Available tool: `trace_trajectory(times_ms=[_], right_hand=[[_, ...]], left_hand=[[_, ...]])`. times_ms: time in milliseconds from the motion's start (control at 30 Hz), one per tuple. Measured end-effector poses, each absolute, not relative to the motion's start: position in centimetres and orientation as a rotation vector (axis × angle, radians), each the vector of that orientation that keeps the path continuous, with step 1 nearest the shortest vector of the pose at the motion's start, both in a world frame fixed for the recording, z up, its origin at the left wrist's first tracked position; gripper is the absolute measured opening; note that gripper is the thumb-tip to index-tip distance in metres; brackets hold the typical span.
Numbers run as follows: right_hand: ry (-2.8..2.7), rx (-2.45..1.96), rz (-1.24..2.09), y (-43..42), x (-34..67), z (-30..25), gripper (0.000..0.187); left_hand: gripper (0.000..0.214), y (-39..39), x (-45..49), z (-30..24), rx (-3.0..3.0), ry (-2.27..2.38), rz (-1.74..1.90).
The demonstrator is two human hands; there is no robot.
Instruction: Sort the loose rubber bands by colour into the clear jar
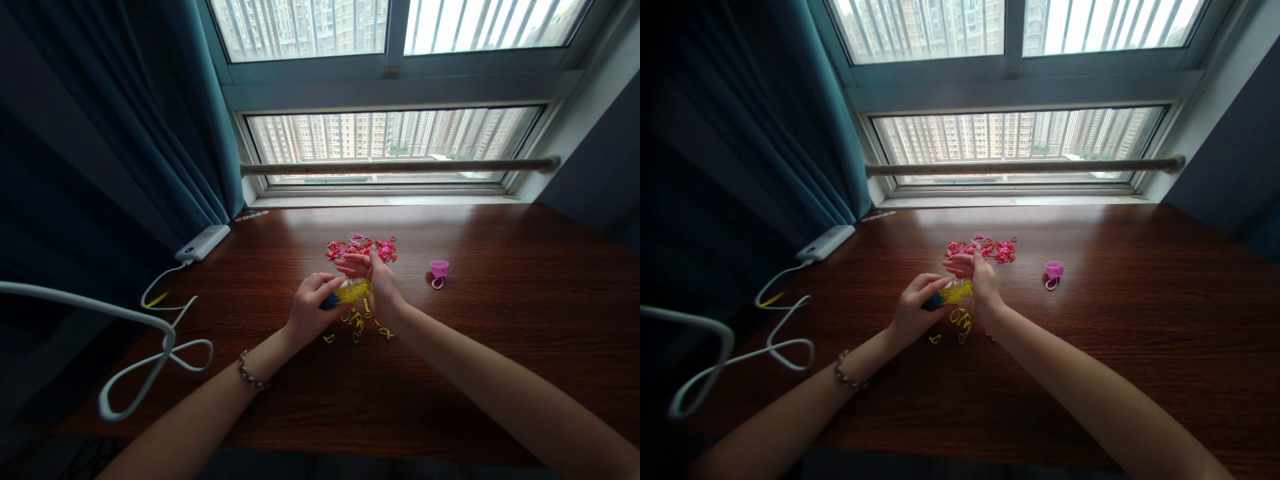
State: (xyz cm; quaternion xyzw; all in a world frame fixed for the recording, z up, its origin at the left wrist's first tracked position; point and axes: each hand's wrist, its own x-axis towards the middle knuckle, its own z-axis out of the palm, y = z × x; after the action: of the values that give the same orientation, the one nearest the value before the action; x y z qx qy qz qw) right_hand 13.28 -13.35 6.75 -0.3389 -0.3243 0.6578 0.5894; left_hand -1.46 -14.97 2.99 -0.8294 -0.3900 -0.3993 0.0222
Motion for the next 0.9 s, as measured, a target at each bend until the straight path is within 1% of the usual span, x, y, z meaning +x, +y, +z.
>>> trace_trajectory(times_ms=[167, 333, 400, 500, 567, 633, 667, 733, 800, 833, 900], right_hand=[[-0.528, -0.691, 1.645, -13.9, 14.6, 7.4, 0.044], [-0.42, -0.686, 1.693, -14.0, 15.5, 7.6, 0.042], [-0.436, -0.724, 1.682, -14.1, 15.8, 7.7, 0.039], [-0.705, -0.868, 1.601, -14.4, 16.6, 7.4, 0.027], [-1.137, -0.992, 1.422, -14.8, 17.1, 6.6, 0.021], [-1.646, -1.124, 1.08, -15.3, 17.4, 5.3, 0.02], [-1.854, -1.197, 0.872, -15.6, 17.5, 4.6, 0.023], [-2.105, -1.353, 0.518, -16.3, 17.3, 3.2, 0.037], [-2.245, -1.425, 0.322, -17.1, 16.9, 2.3, 0.048], [-2.304, -1.412, 0.267, -17.5, 16.7, 2.1, 0.048], [-2.4, -1.316, 0.203, -18.5, 16.2, 2.3, 0.043]], left_hand=[[0.042, -15.0, -1.3, 3.2, -2.576, -1.328, -1.311], [0.039, -15.1, -1.2, 3.4, -2.543, -1.338, -1.348], [0.038, -15.1, -1.2, 3.3, -2.518, -1.343, -1.489], [0.043, -15.1, -1.2, 3.1, -2.416, -1.373, -1.902], [0.043, -15.1, -1.2, 3.0, -2.331, -1.397, -2.232], [0.038, -15.0, -1.1, 3.2, -2.249, -1.399, -2.494], [0.035, -15.0, -1.1, 3.3, -2.207, -1.386, -2.575], [0.033, -15.0, -1.1, 3.6, -2.144, -1.351, -2.633], [0.033, -15.0, -1.2, 3.9, -2.142, -1.313, -2.62], [0.033, -15.0, -1.2, 3.9, -2.164, -1.305, -2.604], [0.035, -15.1, -1.3, 3.7, -2.212, -1.329, -2.573]])
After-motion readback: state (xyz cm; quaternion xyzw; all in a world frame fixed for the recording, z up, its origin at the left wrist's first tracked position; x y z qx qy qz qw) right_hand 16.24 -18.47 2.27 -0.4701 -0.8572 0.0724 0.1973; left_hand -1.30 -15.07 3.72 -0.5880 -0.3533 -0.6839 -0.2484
